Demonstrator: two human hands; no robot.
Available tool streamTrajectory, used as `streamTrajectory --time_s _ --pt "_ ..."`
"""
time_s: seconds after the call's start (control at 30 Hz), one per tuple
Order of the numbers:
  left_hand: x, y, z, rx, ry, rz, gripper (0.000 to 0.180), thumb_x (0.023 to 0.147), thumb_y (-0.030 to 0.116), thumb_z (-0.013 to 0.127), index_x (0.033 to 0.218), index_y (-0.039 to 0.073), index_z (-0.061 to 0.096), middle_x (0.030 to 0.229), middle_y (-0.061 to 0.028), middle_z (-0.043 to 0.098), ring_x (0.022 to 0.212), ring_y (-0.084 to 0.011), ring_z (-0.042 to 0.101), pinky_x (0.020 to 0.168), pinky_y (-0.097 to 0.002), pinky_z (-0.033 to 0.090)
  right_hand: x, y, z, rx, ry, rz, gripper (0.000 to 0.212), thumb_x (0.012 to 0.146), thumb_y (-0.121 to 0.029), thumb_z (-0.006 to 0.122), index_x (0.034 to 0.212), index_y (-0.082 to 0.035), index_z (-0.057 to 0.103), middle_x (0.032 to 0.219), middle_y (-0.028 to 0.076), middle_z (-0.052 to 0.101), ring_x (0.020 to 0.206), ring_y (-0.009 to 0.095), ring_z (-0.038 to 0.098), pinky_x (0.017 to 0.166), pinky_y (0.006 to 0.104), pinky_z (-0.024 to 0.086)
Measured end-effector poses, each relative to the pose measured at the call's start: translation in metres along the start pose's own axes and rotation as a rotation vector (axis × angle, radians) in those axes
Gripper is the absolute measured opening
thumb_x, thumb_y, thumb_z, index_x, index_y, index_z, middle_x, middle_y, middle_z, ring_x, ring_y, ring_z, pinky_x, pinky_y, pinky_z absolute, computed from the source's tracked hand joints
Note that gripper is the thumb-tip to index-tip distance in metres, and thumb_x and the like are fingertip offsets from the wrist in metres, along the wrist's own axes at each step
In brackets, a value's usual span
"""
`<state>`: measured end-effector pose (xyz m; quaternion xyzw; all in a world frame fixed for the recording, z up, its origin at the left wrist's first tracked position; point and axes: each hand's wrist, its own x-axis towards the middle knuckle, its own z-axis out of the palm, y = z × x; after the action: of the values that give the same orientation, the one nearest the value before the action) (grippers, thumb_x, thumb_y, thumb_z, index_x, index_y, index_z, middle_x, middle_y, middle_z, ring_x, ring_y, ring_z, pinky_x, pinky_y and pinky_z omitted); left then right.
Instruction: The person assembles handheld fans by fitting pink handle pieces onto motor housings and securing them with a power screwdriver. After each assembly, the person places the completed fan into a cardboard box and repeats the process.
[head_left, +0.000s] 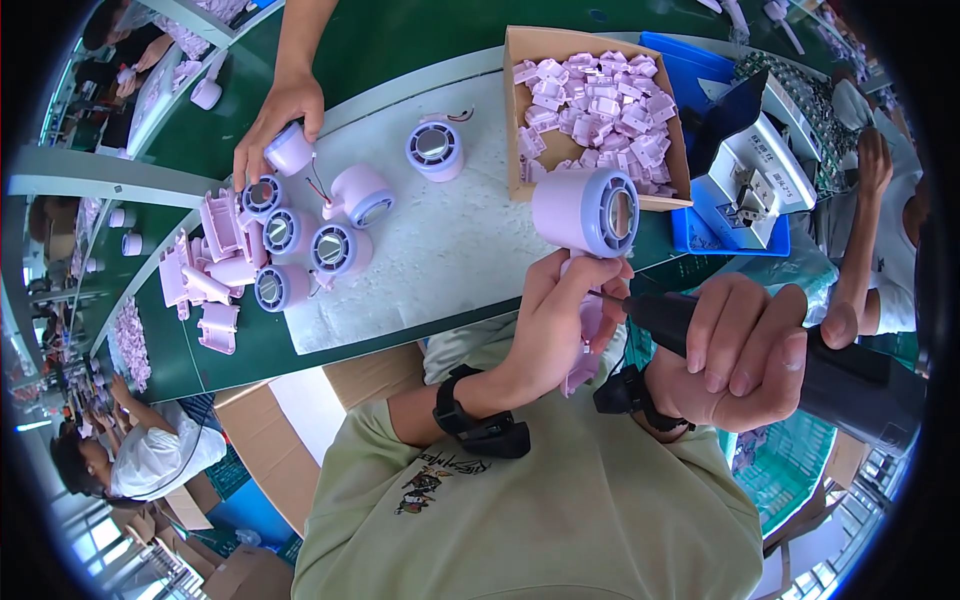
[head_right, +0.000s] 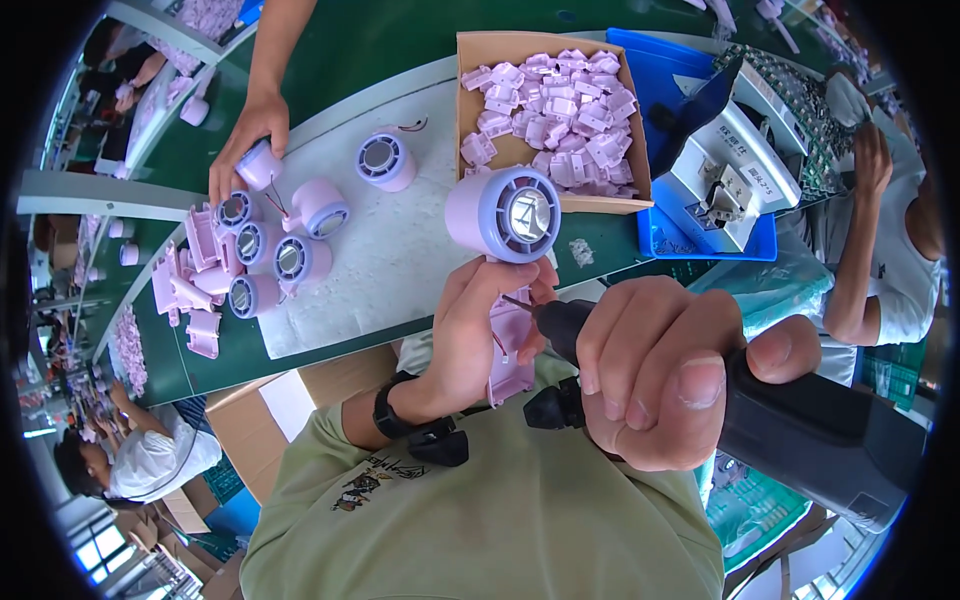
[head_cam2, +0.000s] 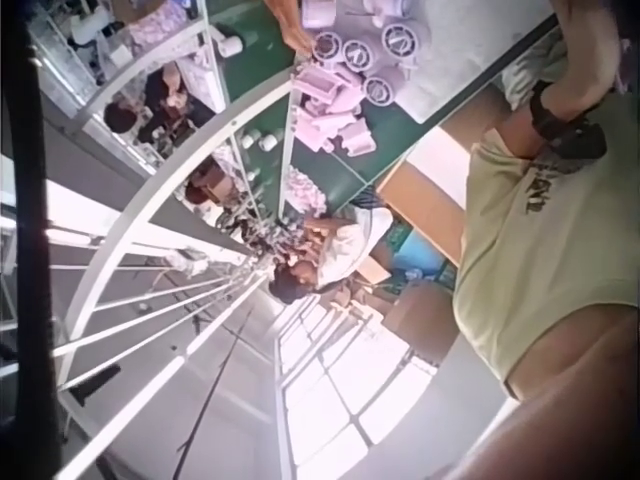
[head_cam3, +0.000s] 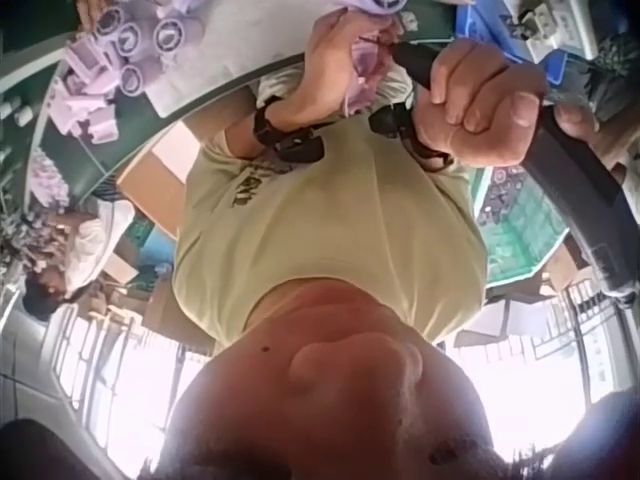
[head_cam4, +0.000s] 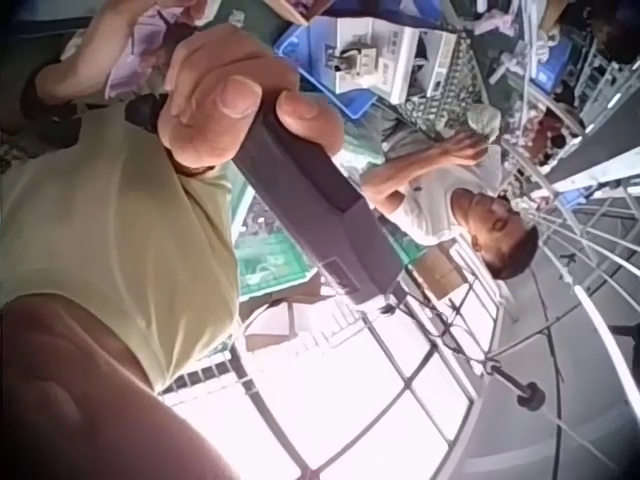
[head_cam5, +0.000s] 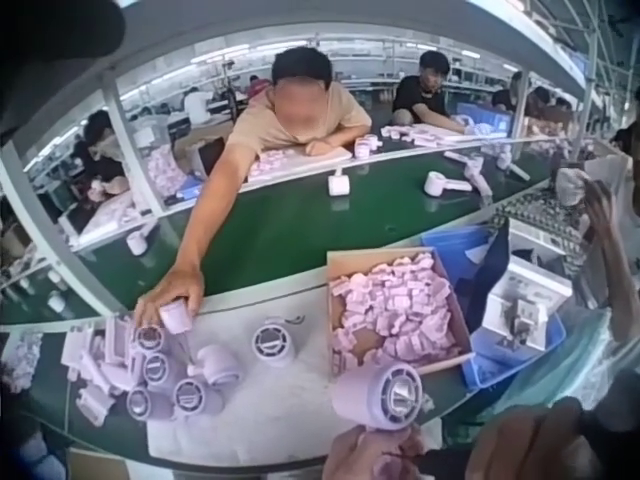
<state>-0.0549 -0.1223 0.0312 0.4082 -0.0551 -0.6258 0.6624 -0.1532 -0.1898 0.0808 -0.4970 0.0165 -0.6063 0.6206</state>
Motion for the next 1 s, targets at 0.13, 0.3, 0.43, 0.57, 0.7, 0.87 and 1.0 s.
streamTrajectory --time_s 0.13,0.3,0.43,0.57,0.7,0.87,1.0 --pt "-0.012 0.003 0.001 0.058 -0.012 0.04 0.028 0.091 0.025 0.054 0.1 -0.002 0.058 0.081 -0.0089 0.058 0.055 -0.0141 0.056 0.045 -0.026 0.041 0.0 0.0 0.01 0.118 -0.034 -0.083 0.017 0.096 -0.013 0.047 0.112 -0.016 0.043 0.056 -0.002 0.042 0.039 0.007 0.039 0.039 0.0214 0.039" --pt "-0.019 0.019 -0.016 0.262 -0.194 0.113 0.033 0.094 0.029 0.054 0.108 -0.001 0.056 0.084 -0.0076 0.06 0.058 -0.0138 0.058 0.048 -0.025 0.044 0.006 -0.019 0.001 0.246 0.015 -0.257 0.018 0.095 -0.015 0.047 0.11 -0.005 0.045 0.056 -0.003 0.038 0.041 0.006 0.034 0.042 0.0183 0.035" --pt "-0.034 0.044 -0.041 0.355 -0.06 0.041 0.029 0.095 0.026 0.053 0.108 0.0 0.057 0.083 -0.0059 0.06 0.056 -0.0117 0.057 0.048 -0.0242 0.044 0.002 -0.028 -0.023 0.252 0.209 -0.177 0.017 0.094 -0.014 0.048 0.107 -0.003 0.046 0.055 -0.003 0.034 0.04 0.006 0.031 0.039 0.0203 0.032" --pt "-0.029 0.094 -0.06 0.455 0.002 0.005 0.03 0.092 0.027 0.057 0.107 0.001 0.057 0.085 -0.0068 0.062 0.056 -0.0123 0.058 0.049 -0.0253 0.046 0.008 -0.014 -0.037 -0.033 0.214 -0.013 0.019 0.092 -0.012 0.051 0.108 -0.001 0.046 0.054 -0.003 0.032 0.04 0.006 0.029 0.039 0.0216 0.029" --pt "0.015 0.155 -0.065 0.509 0.018 -0.039 0.031 0.084 0.028 0.065 0.099 0.001 0.058 0.085 -0.0084 0.063 0.057 -0.014 0.059 0.05 -0.0266 0.049 0.005 -0.004 -0.042 -0.263 0.308 0.006 0.025 0.089 -0.009 0.055 0.111 0.001 0.046 0.055 -0.002 0.033 0.041 0.006 0.029 0.039 0.0218 0.027" --pt "0.129 0.204 -0.081 0.646 0.18 0.05 0.035 0.083 0.027 0.07 0.104 0.001 0.059 0.091 -0.0078 0.062 0.062 -0.0153 0.061 0.055 -0.0285 0.053 -0.001 -0.007 -0.046 -0.376 0.378 -0.001 0.031 0.087 -0.006 0.058 0.114 0.001 0.045 0.055 -0.001 0.037 0.042 0.006 0.031 0.041 0.0216 0.027" --pt "0.202 0.214 -0.109 0.839 0.269 0.133 0.046 0.083 0.031 0.07 0.113 -0.001 0.055 0.099 -0.0101 0.062 0.082 -0.0197 0.064 0.07 -0.0334 0.055 -0.007 -0.012 -0.045 -0.391 0.411 0.054 0.031 0.087 -0.005 0.059 0.115 0.001 0.046 0.056 -0.001 0.037 0.043 0.006 0.033 0.043 0.0212 0.027"
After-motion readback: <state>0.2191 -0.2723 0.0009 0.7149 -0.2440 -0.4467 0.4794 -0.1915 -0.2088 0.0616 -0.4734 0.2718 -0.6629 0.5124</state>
